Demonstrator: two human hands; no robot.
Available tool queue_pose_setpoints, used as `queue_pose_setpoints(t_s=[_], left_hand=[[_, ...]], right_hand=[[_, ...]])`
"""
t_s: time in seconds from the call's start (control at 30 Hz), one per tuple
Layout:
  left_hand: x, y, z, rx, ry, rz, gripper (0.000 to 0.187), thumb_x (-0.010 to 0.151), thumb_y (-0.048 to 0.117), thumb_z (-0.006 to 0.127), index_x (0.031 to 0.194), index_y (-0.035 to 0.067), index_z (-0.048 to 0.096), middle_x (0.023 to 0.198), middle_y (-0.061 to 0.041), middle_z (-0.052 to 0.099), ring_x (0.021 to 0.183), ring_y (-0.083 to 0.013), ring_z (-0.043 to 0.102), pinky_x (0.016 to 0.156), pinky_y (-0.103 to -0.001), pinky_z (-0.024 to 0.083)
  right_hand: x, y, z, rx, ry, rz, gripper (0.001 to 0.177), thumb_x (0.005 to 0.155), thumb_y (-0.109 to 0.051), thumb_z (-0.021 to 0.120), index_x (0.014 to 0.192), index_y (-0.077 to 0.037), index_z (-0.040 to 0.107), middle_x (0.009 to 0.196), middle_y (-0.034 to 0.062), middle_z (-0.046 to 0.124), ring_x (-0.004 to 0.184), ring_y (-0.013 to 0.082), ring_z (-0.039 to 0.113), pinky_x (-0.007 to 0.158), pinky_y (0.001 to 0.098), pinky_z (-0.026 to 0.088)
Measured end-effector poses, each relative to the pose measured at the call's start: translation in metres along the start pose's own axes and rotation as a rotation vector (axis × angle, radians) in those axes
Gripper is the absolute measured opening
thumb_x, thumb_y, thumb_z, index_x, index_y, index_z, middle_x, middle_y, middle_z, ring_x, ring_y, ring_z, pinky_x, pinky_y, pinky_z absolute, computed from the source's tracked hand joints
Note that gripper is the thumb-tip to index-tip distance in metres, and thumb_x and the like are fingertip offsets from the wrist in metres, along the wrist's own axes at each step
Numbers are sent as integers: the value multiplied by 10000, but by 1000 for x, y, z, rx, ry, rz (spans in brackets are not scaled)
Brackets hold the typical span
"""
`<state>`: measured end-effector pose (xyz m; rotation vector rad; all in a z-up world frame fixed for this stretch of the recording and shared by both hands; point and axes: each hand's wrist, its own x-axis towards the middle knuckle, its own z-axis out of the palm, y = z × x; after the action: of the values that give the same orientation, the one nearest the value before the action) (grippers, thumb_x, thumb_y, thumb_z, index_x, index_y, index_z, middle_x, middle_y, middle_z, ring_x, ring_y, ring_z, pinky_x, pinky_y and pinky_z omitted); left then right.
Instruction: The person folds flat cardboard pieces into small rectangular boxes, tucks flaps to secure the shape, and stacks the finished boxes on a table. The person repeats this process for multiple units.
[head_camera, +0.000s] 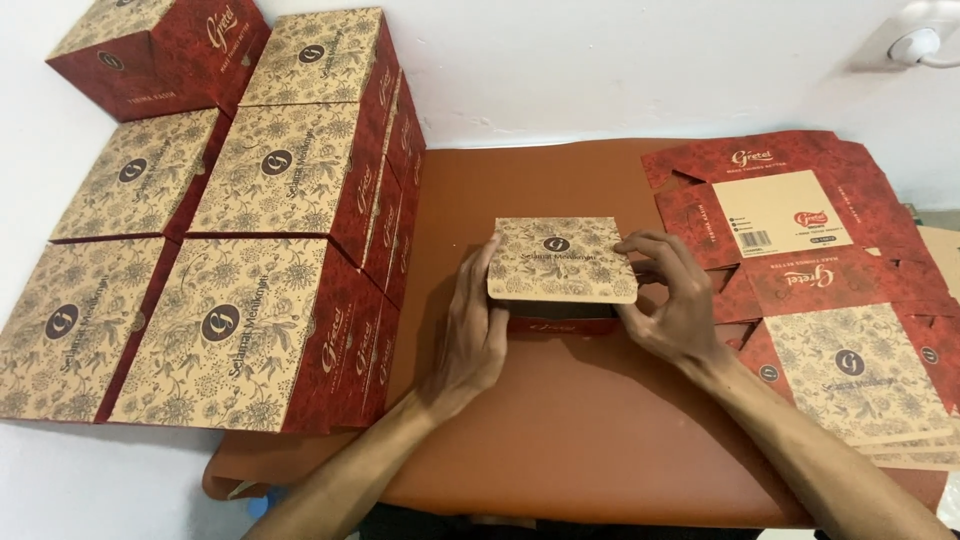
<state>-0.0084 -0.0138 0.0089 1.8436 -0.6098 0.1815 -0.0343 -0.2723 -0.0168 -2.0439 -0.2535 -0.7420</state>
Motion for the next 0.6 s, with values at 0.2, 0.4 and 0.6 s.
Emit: queue_pose_setpoints(t_s=[0.2, 0.4, 0.6], left_hand=[[-5, -8, -3, -31, 7, 89, 757, 874, 225, 430, 1603, 20, 398, 1690, -330, 264, 1540, -594, 325, 1168, -853, 243], [-10, -35, 9, 99, -63, 79, 561, 1085, 419, 423, 1501, 57, 525, 1699, -281, 270, 1545, -564, 348, 1156, -866, 255], [-9, -33, 6, 196, -65, 162, 370, 1159, 258, 453, 1480, 120, 575, 1624, -225, 405, 1537, -525, 398, 1191, -757, 358]], right_hand=[[5, -12, -11, -169, -127, -233, 712, 753, -502, 586, 1323, -99, 726, 1422, 279, 595, 1170, 448, 714, 891, 556, 589], [-1, -4, 4, -227, -216, -338, 610, 982, -656, 457, 1269, -215, 765, 1518, 233, 598, 1442, 439, 541, 1181, 616, 381], [8, -15, 4, -256, -208, -390, 281, 1030, -331, 697, 1255, -198, 801, 1438, 130, 704, 1394, 384, 630, 1132, 538, 474]])
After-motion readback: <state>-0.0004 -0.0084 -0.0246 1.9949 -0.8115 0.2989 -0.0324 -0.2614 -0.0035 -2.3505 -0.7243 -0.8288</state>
